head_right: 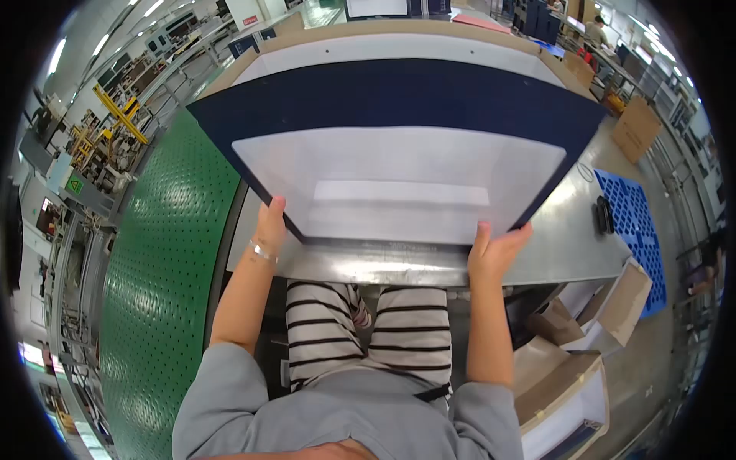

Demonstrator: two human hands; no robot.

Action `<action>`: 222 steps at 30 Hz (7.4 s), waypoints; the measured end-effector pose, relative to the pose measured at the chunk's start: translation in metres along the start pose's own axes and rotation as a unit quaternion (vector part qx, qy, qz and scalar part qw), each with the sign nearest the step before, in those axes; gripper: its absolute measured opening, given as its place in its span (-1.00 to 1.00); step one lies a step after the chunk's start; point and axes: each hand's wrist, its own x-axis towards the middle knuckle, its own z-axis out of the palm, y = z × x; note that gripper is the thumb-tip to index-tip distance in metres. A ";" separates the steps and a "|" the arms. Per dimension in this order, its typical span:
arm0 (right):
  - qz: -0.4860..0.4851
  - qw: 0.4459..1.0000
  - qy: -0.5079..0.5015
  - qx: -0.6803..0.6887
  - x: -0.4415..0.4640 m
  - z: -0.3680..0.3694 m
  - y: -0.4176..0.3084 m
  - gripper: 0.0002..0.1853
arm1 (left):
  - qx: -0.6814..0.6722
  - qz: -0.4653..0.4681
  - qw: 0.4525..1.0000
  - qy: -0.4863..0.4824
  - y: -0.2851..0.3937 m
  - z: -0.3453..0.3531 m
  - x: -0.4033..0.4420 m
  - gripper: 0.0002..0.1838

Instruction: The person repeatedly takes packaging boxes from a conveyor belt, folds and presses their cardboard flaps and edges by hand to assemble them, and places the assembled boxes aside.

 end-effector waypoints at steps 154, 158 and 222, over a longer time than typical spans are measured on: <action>-0.420 0.844 0.044 0.330 0.080 -0.144 -0.129 -0.67 | 0.228 0.613 0.752 0.084 0.187 0.164 0.032 -0.73; -0.432 0.866 0.032 0.249 0.087 -0.112 -0.117 -0.66 | 0.182 0.581 0.793 0.019 0.191 0.149 0.030 -0.74; -0.434 0.527 -0.384 0.622 0.095 -0.031 -0.213 -0.81 | 0.543 0.142 0.827 -0.045 0.067 0.042 0.059 -0.52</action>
